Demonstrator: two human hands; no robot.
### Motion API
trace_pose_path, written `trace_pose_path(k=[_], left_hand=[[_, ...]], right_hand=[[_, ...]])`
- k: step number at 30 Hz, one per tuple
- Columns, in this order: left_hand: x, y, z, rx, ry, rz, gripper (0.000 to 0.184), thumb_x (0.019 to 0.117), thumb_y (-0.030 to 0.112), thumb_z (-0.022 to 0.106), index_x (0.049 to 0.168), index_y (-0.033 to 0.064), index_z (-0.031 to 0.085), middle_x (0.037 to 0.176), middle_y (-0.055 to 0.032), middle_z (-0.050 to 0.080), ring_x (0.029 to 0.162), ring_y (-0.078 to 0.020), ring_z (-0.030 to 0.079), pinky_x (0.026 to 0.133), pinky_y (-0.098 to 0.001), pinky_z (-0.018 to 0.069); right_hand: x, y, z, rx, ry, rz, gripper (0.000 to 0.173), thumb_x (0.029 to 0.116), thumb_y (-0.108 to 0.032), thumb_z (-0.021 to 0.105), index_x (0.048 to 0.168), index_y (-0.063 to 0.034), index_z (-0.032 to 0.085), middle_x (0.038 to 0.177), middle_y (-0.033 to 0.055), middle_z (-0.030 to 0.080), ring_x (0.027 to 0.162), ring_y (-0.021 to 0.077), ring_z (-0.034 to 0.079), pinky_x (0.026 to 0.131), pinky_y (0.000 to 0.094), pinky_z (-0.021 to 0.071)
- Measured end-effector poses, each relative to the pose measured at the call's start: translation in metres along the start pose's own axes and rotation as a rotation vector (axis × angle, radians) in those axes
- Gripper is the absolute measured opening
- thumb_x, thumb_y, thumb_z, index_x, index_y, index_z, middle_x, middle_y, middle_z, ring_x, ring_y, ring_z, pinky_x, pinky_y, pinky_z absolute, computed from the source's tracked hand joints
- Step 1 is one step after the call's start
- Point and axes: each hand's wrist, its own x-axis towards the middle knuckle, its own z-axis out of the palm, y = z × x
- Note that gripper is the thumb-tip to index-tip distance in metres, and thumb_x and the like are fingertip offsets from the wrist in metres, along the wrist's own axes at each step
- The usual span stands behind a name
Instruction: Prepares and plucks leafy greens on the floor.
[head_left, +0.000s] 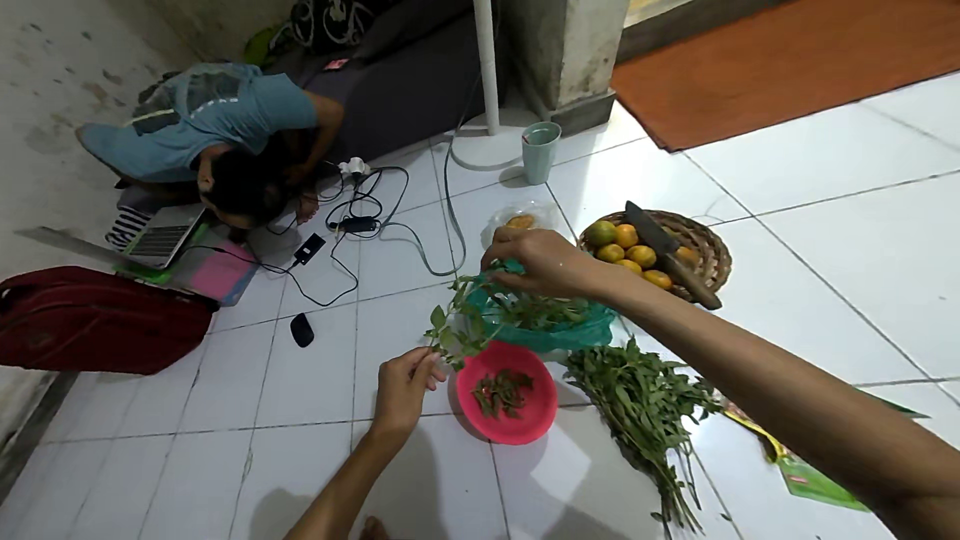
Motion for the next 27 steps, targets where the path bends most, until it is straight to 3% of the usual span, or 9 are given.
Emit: trace_pose_path(k=[3, 6, 10, 14, 18, 20, 22, 25, 27], left_hand=[[-0.001, 0.000, 0.000, -0.014, -0.036, -0.019, 0.022, 0.1045, 0.007, 0.053, 0.104, -0.0068, 0.071, 0.075, -0.0006, 0.070, 0.063, 0.0011, 0.060, 0.064, -0.0162, 0.0497], [-0.001, 0.000, -0.001, -0.039, -0.079, -0.054, 0.022, 0.1049, 0.007, 0.053, 0.106, -0.0072, 0.070, 0.075, 0.0000, 0.070, 0.063, 0.0009, 0.060, 0.064, -0.0166, 0.0506], [-0.001, 0.001, -0.004, -0.050, -0.107, -0.092, 0.023, 0.1054, 0.007, 0.052, 0.106, -0.0070, 0.070, 0.075, 0.0004, 0.070, 0.063, 0.0008, 0.061, 0.065, -0.0171, 0.0508], [-0.002, -0.001, -0.005, -0.074, -0.102, -0.102, 0.022, 0.1051, 0.007, 0.053, 0.105, -0.0071, 0.070, 0.075, 0.0005, 0.070, 0.063, 0.0012, 0.061, 0.065, -0.0165, 0.0509], [-0.004, -0.001, -0.007, -0.124, -0.097, -0.111, 0.021, 0.1048, 0.006, 0.053, 0.104, -0.0068, 0.069, 0.074, 0.0014, 0.070, 0.062, 0.0015, 0.061, 0.065, -0.0158, 0.0514], [-0.004, -0.002, -0.007, -0.119, -0.086, -0.100, 0.020, 0.1045, 0.005, 0.053, 0.103, -0.0063, 0.070, 0.073, 0.0018, 0.070, 0.062, 0.0023, 0.061, 0.064, -0.0152, 0.0508], [-0.005, -0.002, -0.007, -0.064, -0.056, -0.077, 0.021, 0.1044, 0.006, 0.054, 0.104, -0.0060, 0.071, 0.075, 0.0009, 0.070, 0.062, 0.0023, 0.059, 0.063, -0.0151, 0.0494], [-0.007, -0.001, -0.008, 0.071, -0.002, -0.029, 0.023, 0.1048, 0.008, 0.054, 0.104, -0.0057, 0.072, 0.078, -0.0031, 0.071, 0.063, -0.0007, 0.059, 0.063, -0.0176, 0.0483], [-0.008, -0.002, -0.007, 0.170, 0.025, 0.026, 0.024, 0.1047, 0.009, 0.053, 0.104, -0.0050, 0.073, 0.081, -0.0055, 0.072, 0.066, -0.0045, 0.061, 0.065, -0.0202, 0.0492]], right_hand=[[0.008, 0.009, -0.008, 0.216, -0.164, 0.154, 0.025, 0.1022, -0.015, 0.064, 0.122, 0.0015, 0.067, 0.096, 0.0149, 0.067, 0.077, 0.0214, 0.059, 0.075, 0.0411, 0.0510], [0.011, 0.017, -0.010, 0.369, -0.254, 0.181, 0.029, 0.1086, -0.014, 0.051, 0.102, 0.0049, 0.071, 0.085, 0.0059, 0.065, 0.072, 0.0045, 0.051, 0.069, 0.0239, 0.0435], [0.011, 0.018, -0.013, 0.444, -0.373, 0.140, 0.027, 0.1067, -0.006, 0.050, 0.094, 0.0060, 0.070, 0.078, -0.0005, 0.060, 0.068, -0.0023, 0.046, 0.066, 0.0175, 0.0392], [0.012, 0.015, -0.013, 0.453, -0.444, 0.165, 0.022, 0.1051, -0.013, 0.058, 0.097, 0.0040, 0.070, 0.078, 0.0000, 0.061, 0.069, -0.0008, 0.049, 0.067, 0.0192, 0.0411], [0.012, 0.018, -0.009, 0.466, -0.396, 0.138, 0.017, 0.0965, -0.014, 0.071, 0.099, 0.0031, 0.069, 0.073, -0.0023, 0.056, 0.063, -0.0011, 0.045, 0.061, 0.0172, 0.0380], [0.013, 0.013, -0.005, 0.404, -0.309, 0.164, 0.022, 0.0944, -0.016, 0.075, 0.104, 0.0024, 0.068, 0.078, 0.0013, 0.056, 0.067, 0.0044, 0.046, 0.063, 0.0224, 0.0400], [0.015, 0.007, 0.000, 0.311, -0.193, 0.144, 0.031, 0.0916, -0.019, 0.079, 0.111, 0.0010, 0.066, 0.089, 0.0083, 0.061, 0.074, 0.0144, 0.051, 0.070, 0.0340, 0.0450], [0.016, -0.002, 0.008, 0.217, -0.050, -0.031, 0.023, 0.0902, -0.017, 0.078, 0.107, -0.0020, 0.071, 0.089, 0.0098, 0.064, 0.075, 0.0188, 0.056, 0.069, 0.0387, 0.0479], [0.018, -0.007, 0.011, 0.170, -0.034, -0.120, 0.015, 0.0945, -0.016, 0.073, 0.103, -0.0036, 0.076, 0.091, 0.0121, 0.067, 0.080, 0.0240, 0.063, 0.072, 0.0441, 0.0521]])
